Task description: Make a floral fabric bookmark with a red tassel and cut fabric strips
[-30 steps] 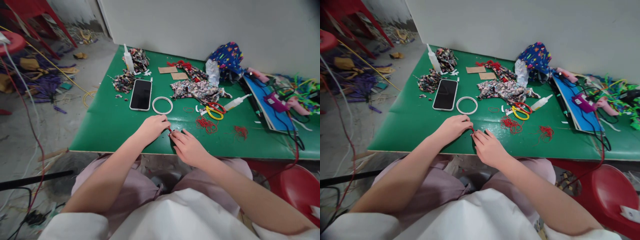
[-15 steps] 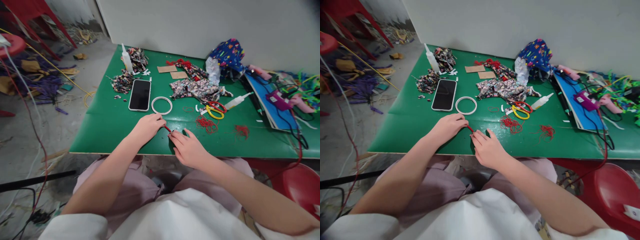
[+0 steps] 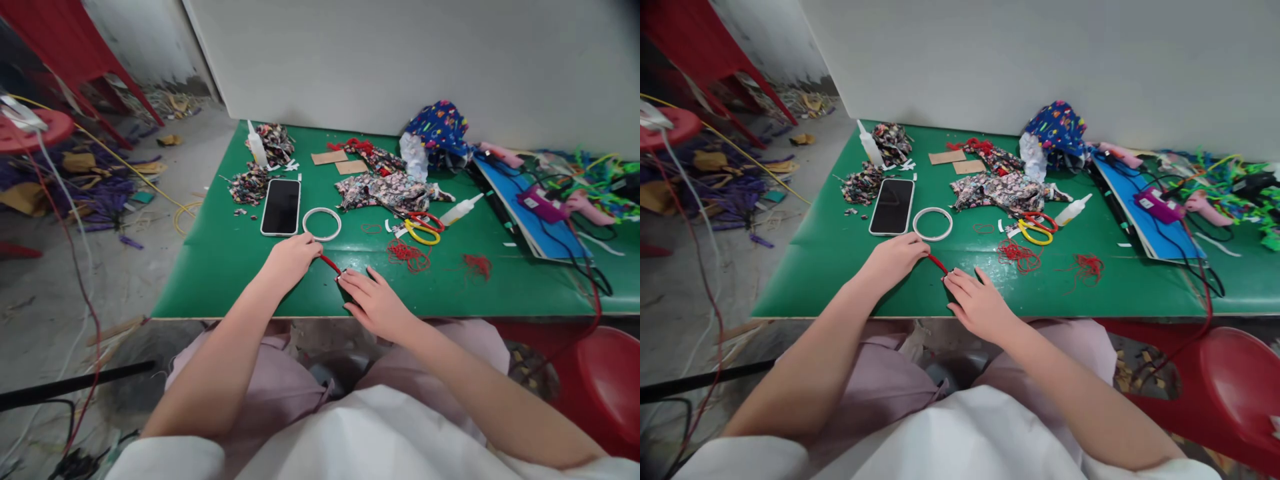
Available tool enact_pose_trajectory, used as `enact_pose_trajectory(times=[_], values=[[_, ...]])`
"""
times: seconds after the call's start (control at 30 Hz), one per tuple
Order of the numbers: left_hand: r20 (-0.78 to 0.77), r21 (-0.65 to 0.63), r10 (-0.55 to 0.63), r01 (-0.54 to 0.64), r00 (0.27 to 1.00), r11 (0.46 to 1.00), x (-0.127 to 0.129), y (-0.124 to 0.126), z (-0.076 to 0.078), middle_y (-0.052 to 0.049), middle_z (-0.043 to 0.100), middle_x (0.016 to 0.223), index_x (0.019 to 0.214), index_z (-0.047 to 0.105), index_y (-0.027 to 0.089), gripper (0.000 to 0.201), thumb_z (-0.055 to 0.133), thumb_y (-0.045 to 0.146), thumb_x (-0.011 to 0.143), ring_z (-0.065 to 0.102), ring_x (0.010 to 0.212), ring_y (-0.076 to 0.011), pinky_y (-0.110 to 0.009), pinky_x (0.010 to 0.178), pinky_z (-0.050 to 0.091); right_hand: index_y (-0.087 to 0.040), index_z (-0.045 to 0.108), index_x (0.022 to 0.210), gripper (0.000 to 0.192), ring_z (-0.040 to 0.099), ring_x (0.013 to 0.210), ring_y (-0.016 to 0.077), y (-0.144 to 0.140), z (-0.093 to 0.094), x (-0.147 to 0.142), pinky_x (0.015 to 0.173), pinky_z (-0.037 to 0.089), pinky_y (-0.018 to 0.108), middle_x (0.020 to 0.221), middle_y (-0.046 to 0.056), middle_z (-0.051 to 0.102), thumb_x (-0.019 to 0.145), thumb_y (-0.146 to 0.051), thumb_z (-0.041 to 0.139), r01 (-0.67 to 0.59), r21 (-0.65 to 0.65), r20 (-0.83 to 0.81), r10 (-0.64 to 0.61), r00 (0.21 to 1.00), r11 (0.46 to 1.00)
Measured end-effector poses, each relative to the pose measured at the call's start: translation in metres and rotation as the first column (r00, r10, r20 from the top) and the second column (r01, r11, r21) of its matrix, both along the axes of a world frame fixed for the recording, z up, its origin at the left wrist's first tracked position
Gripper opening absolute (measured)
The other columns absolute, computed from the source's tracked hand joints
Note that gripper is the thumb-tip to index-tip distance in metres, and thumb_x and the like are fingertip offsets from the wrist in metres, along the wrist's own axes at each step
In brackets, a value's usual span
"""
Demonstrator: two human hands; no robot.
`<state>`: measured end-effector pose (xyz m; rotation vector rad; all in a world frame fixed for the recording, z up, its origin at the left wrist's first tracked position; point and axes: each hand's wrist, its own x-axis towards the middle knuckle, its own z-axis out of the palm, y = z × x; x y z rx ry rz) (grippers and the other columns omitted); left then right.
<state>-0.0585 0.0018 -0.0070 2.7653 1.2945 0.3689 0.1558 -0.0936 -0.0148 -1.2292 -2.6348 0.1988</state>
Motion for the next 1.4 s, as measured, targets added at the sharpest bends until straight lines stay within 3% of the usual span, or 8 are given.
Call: enact_pose_trajectory(times=[0.33, 0.47, 0.57, 0.63, 0.8, 0.93, 1.17, 1.4], values=[[0.054, -0.085, -0.196, 0.2, 0.979, 0.976, 0.022, -0.005, 0.018, -0.004, 0.064, 0.093, 0.095, 0.068, 0.021, 0.019, 0.051, 0.024, 0.087, 0.058, 0.088, -0.0149, -0.026, 0.08, 0.044, -0.019, 0.065, 0.093, 0.021, 0.061, 0.088, 0.0177, -0.017, 0.009, 0.028, 0.08, 0.05, 0.033, 0.092, 0.008, 0.066, 0.089, -0.027, 0.046, 0.325, -0.12, -0.421, -0.345, 0.839, 0.938], [0.082, -0.126, -0.296, 0.304, 0.952, 0.944, 0.028, -0.005, 0.004, -0.008, 0.059, 0.105, 0.108, 0.065, 0.025, 0.028, 0.052, 0.036, 0.086, 0.054, 0.101, -0.02, -0.036, 0.089, 0.041, -0.019, 0.054, 0.065, 0.039, 0.052, 0.045, 0.0113, -0.056, 0.007, 0.037, 0.045, 0.042, 0.023, 0.053, -0.001, 0.056, 0.085, -0.051, 0.045, 0.408, -0.744, -0.311, -0.815, 0.488, 0.529], [0.118, -0.163, -0.297, 0.314, 0.948, 0.935, 0.028, -0.004, -0.001, -0.009, 0.055, 0.108, 0.107, 0.065, 0.025, 0.028, 0.05, 0.037, 0.087, 0.05, 0.107, -0.0214, -0.039, 0.093, 0.039, -0.015, 0.058, 0.071, 0.054, 0.05, 0.037, 0.0098, -0.075, -0.01, 0.024, 0.034, 0.034, 0.02, 0.05, 0.001, 0.059, 0.076, -0.067, 0.045, 0.08, -0.989, -0.087, -0.927, 0.366, 0.125], [0.146, -0.204, -0.295, 0.321, 0.944, 0.925, 0.028, -0.005, 0.0, -0.009, 0.055, 0.11, 0.103, 0.066, 0.024, 0.026, 0.051, 0.036, 0.086, 0.05, 0.108, -0.0208, -0.039, 0.095, 0.038, -0.012, 0.061, 0.087, 0.059, 0.054, 0.039, 0.0095, -0.078, -0.019, 0.011, 0.035, 0.037, 0.018, 0.059, 0.004, 0.066, 0.073, -0.068, 0.049, -0.117, -0.992, -0.082, -0.947, 0.31, 0.047], [0.213, -0.313, -0.293, 0.349, 0.932, 0.883, 0.029, -0.007, 0.011, -0.008, 0.054, 0.113, 0.095, 0.068, 0.024, 0.021, 0.058, 0.036, 0.082, 0.047, 0.114, -0.0215, -0.039, 0.1, 0.036, -0.011, 0.064, 0.082, 0.049, 0.052, 0.042, 0.0068, -0.063, -0.011, 0.004, 0.036, 0.038, 0.017, 0.06, 0.002, 0.064, 0.074, -0.059, 0.057, -0.144, -0.973, -0.198, -0.969, 0.145, 0.178], [0.361, -0.428, -0.248, 0.396, 0.899, 0.812, 0.033, -0.008, 0.023, -0.006, 0.06, 0.106, 0.085, 0.069, 0.02, 0.02, 0.052, 0.029, 0.087, 0.053, 0.108, -0.0172, -0.032, 0.096, 0.04, -0.013, 0.061, 0.071, 0.046, 0.056, 0.049, 0.0091, -0.04, 0.023, 0.033, 0.047, 0.045, 0.021, 0.059, 0.002, 0.064, 0.076, -0.058, 0.054, -0.01, -0.954, -0.273, -0.855, 0.441, 0.299], [0.561, -0.587, 0.052, 0.353, 0.826, 0.729, 0.056, -0.006, 0.044, -0.002, 0.07, 0.075, 0.081, 0.071, 0.017, 0.022, 0.059, 0.036, 0.081, 0.06, 0.068, -0.0129, -0.022, 0.062, 0.045, -0.018, 0.052, 0.057, 0.042, 0.052, 0.048, 0.0082, 0.038, 0.1, 0.068, 0.05, 0.038, 0.02, 0.05, -0.002, 0.056, 0.087, -0.046, 0.044, 0.344, -0.505, -0.418, -0.573, 0.705, 0.791], [0.782, -0.561, 0.488, 0.096, 0.387, 0.822, 0.08, -0.004, 0.045, 0.0, 0.065, 0.06, 0.068, 0.069, 0.015, 0.024, 0.069, 0.039, 0.07, 0.055, 0.056, -0.0106, -0.021, 0.053, 0.041, -0.017, 0.054, 0.066, 0.051, 0.049, 0.045, 0.009, 0.087, 0.096, 0.046, 0.046, 0.039, 0.022, 0.052, -0.002, 0.054, 0.08, -0.065, 0.043, 0.133, -0.516, -0.731, -0.516, 0.447, 0.846]])
